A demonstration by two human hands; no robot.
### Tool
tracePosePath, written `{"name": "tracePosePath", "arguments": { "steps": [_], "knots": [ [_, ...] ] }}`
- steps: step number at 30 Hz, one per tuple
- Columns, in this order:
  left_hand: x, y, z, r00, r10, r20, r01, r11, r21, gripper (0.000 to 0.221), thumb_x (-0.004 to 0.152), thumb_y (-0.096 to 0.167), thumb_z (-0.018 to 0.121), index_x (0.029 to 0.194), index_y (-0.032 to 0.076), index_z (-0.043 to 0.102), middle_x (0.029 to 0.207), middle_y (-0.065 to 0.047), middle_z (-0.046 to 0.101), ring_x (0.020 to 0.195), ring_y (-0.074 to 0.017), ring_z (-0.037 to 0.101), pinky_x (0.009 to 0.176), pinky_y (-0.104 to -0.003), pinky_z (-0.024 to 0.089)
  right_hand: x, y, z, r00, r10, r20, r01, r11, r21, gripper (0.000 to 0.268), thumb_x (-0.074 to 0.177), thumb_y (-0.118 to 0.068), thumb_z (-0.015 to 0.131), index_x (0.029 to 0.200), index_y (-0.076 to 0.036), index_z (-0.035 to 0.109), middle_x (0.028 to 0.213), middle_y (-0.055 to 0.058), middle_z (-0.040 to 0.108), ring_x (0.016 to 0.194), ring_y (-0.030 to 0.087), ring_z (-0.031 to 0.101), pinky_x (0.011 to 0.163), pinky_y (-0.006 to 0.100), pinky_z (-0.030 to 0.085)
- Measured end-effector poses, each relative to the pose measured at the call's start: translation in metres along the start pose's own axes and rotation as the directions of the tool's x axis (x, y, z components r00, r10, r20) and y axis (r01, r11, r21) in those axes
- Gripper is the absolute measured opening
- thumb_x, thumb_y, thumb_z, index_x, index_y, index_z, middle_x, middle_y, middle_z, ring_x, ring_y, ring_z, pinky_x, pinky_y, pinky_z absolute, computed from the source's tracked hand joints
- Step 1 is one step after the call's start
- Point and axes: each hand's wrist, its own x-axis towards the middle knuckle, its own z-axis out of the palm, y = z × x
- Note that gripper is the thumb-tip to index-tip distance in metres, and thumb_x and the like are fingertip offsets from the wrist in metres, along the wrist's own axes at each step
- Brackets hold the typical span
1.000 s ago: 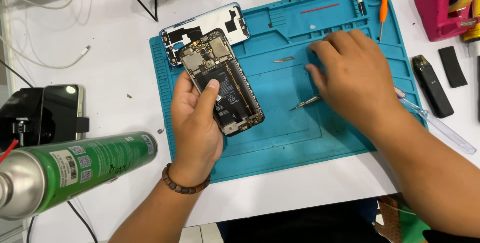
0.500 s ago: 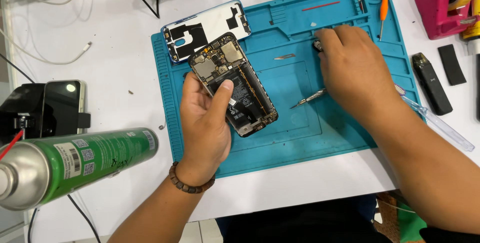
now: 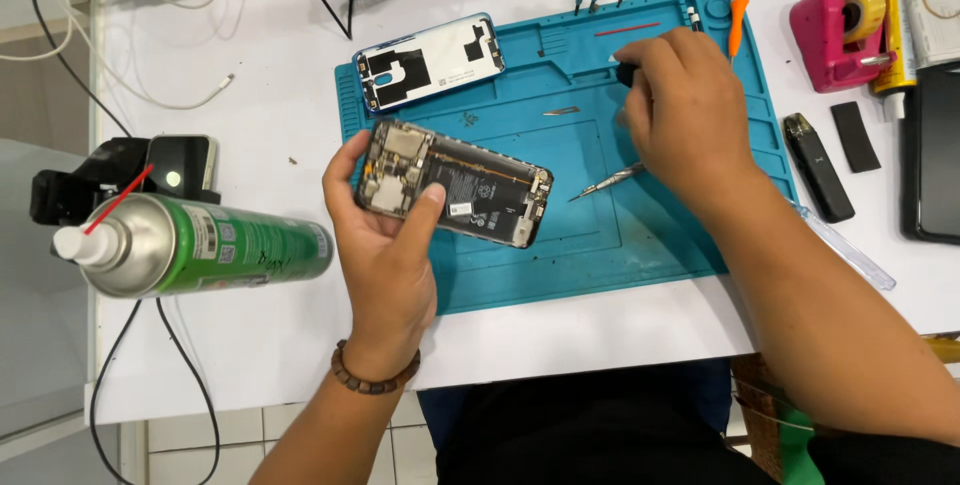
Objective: The person uses a screwdriver to remove multiple screws from the back of a disassembled smartphone placed on a blue anti-static mat. Screws are placed on the mat as they are removed. The person then uses their fingers to lift and remove a black metal bracket from the phone's interior.
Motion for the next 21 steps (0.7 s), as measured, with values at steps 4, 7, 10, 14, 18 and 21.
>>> {"name": "tracePosePath", "arguments": {
  "steps": [4, 7, 10, 14, 18, 21],
  "knots": [
    [-0.030, -0.019, -0.024, 0.998, -0.013, -0.062, 0.011, 0.999, -0.031, 0.069, 0.076, -0.002, 0.067, 0.138, 0.009, 0.038, 0.119, -0.014, 0.060, 0.100, -0.0152, 0.059, 0.092, -0.027, 0.051, 0.005, -0.018, -0.016, 0.995, 0.100, 0.011, -0.100, 0.973, 0.209, 0.024, 0.095, 0.008, 0.044, 0.111, 0.005, 0.061, 0.095, 0.016, 0.054, 0.085, 0.029, 0.055, 0.068, 0.039, 0.044],
    [-0.044, -0.029, -0.038, 0.991, -0.094, -0.098, 0.103, 0.990, 0.096, 0.072, 0.077, 0.005, 0.069, 0.142, 0.011, 0.039, 0.112, -0.010, 0.062, 0.083, -0.0101, 0.058, 0.074, -0.023, 0.053, 0.008, -0.030, -0.021, 0.984, 0.149, 0.103, -0.177, 0.909, 0.378, 0.026, 0.098, 0.008, 0.041, 0.113, 0.005, 0.062, 0.101, 0.020, 0.057, 0.092, 0.028, 0.061, 0.065, 0.034, 0.058],
    [-0.050, -0.036, -0.046, 0.991, -0.085, -0.105, 0.101, 0.983, 0.151, 0.075, 0.078, 0.005, 0.068, 0.145, 0.012, 0.035, 0.128, -0.012, 0.059, 0.096, -0.0115, 0.060, 0.080, -0.024, 0.055, 0.006, -0.035, -0.021, 0.965, 0.161, 0.209, -0.230, 0.901, 0.368, 0.029, 0.094, 0.006, 0.051, 0.121, -0.002, 0.061, 0.104, 0.011, 0.062, 0.096, 0.025, 0.060, 0.068, 0.032, 0.047],
    [-0.049, -0.023, -0.052, 1.000, 0.013, 0.010, -0.016, 0.898, 0.439, 0.072, 0.082, 0.014, 0.068, 0.143, 0.009, 0.032, 0.134, -0.010, 0.051, 0.085, -0.0080, 0.052, 0.063, -0.017, 0.049, 0.011, -0.051, -0.031, 0.881, 0.219, 0.420, -0.418, 0.776, 0.472, 0.020, 0.090, 0.001, 0.063, 0.108, -0.005, 0.062, 0.101, 0.008, 0.067, 0.096, 0.019, 0.064, 0.078, 0.027, 0.053],
    [-0.040, -0.010, -0.064, 0.989, 0.005, 0.147, -0.105, 0.728, 0.677, 0.078, 0.077, 0.021, 0.074, 0.141, 0.003, 0.033, 0.132, -0.015, 0.054, 0.121, -0.0221, 0.055, 0.100, -0.033, 0.049, 0.010, -0.059, -0.037, 0.830, 0.075, 0.552, -0.451, 0.674, 0.586, 0.014, 0.081, 0.005, 0.071, 0.091, -0.005, 0.068, 0.097, 0.009, 0.070, 0.095, 0.016, 0.067, 0.082, 0.023, 0.056],
    [-0.034, -0.018, -0.082, 0.968, 0.032, 0.250, -0.240, 0.420, 0.875, 0.096, 0.073, 0.040, 0.079, 0.147, 0.006, 0.027, 0.127, -0.013, 0.054, 0.113, -0.0272, 0.051, 0.098, -0.042, 0.043, 0.012, -0.070, -0.037, 0.800, -0.064, 0.596, -0.413, 0.662, 0.625, 0.016, 0.086, 0.002, 0.062, 0.097, -0.006, 0.071, 0.093, 0.007, 0.067, 0.084, 0.016, 0.064, 0.071, 0.024, 0.052]
  ]
}}
